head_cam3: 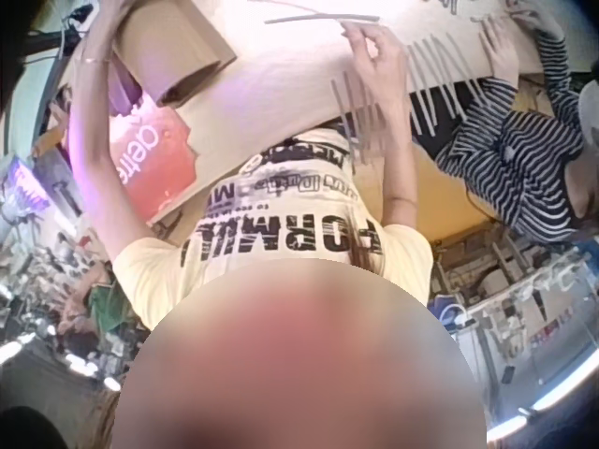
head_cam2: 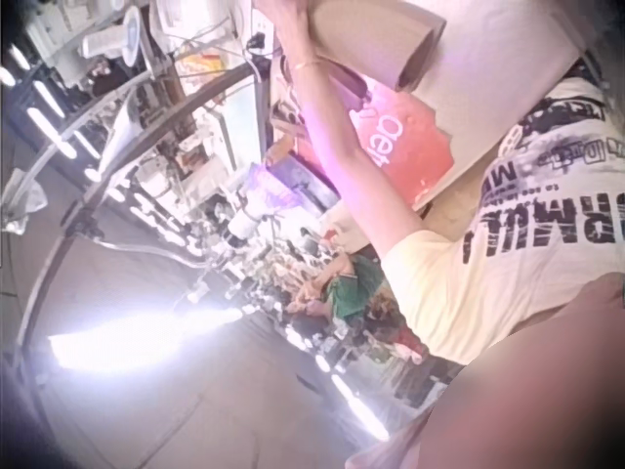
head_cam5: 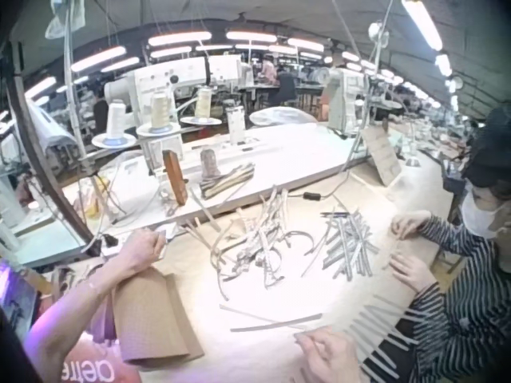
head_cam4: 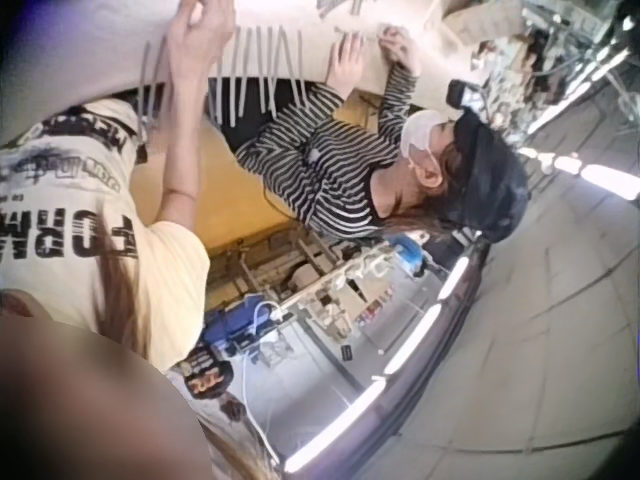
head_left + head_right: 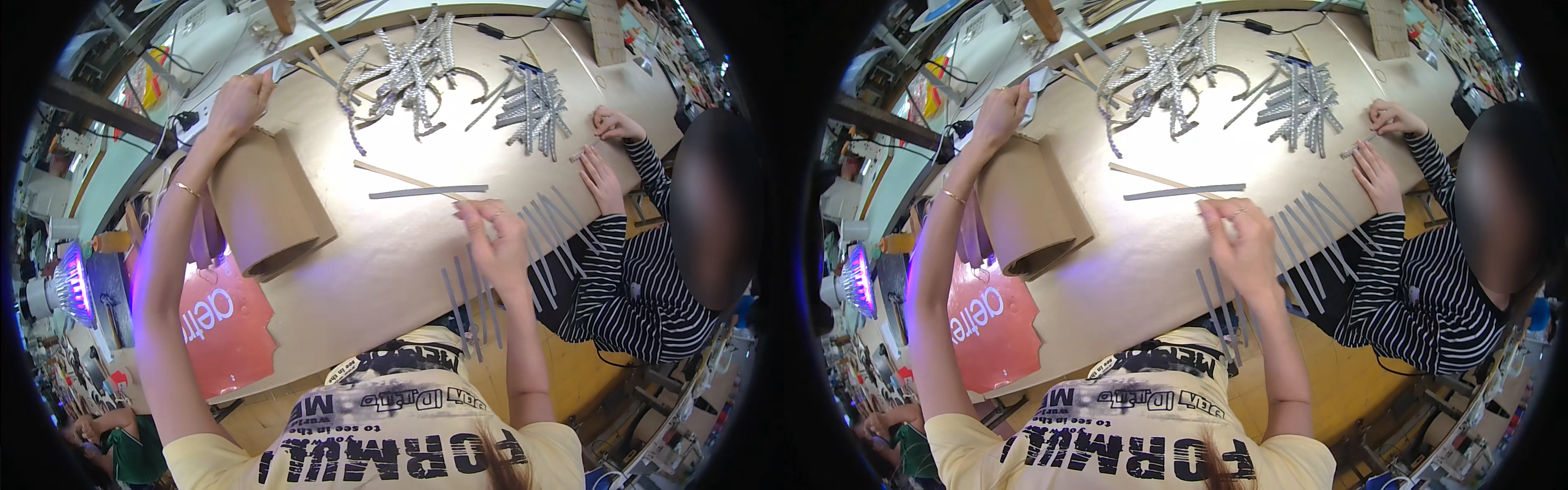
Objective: The person repeatedly picks up silver braided cords and flat strips, aligns them on the table, and folds the strips over the cords. The person handles multiple items one at a time, placing finished units aside on the table.
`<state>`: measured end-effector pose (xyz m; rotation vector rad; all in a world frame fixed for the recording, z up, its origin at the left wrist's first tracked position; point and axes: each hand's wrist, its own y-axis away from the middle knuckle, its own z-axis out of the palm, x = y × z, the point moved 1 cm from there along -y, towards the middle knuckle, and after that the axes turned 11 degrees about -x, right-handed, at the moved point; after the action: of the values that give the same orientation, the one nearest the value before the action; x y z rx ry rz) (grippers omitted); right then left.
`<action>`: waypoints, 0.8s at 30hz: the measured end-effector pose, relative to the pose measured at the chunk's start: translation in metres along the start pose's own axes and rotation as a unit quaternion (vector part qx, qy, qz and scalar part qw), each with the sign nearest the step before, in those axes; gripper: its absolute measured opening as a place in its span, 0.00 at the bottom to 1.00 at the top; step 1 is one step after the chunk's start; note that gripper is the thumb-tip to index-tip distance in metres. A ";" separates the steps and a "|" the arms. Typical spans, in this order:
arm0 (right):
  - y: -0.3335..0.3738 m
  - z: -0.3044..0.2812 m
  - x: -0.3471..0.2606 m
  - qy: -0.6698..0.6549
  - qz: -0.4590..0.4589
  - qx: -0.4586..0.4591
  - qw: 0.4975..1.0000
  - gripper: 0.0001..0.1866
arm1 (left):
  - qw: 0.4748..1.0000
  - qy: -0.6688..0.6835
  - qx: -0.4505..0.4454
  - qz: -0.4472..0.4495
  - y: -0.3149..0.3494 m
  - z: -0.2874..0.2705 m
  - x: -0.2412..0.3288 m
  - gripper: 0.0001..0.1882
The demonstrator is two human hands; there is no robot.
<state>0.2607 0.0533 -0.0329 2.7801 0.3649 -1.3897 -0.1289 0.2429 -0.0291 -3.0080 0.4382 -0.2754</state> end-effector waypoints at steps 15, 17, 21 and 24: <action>-0.031 -0.053 0.087 0.199 0.083 0.080 0.973 0.13 | 0.981 -0.141 -0.123 -0.045 -0.001 0.012 0.005 0.25; -0.041 -0.041 0.079 0.178 0.064 0.068 0.980 0.14 | 0.987 -0.135 -0.078 -0.045 -0.004 0.005 0.012 0.23; -0.065 -0.016 0.060 0.135 0.012 0.060 0.989 0.16 | 0.993 -0.101 0.056 0.018 0.016 -0.017 0.051 0.19; -0.091 0.002 0.049 0.086 -0.035 0.057 0.994 0.19 | 0.979 0.174 0.103 0.016 0.081 -0.025 0.114 0.21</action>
<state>0.2682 0.1514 -0.0646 3.0189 0.4022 -1.2254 -0.0484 0.1311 0.0045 -2.7491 0.4512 -0.7999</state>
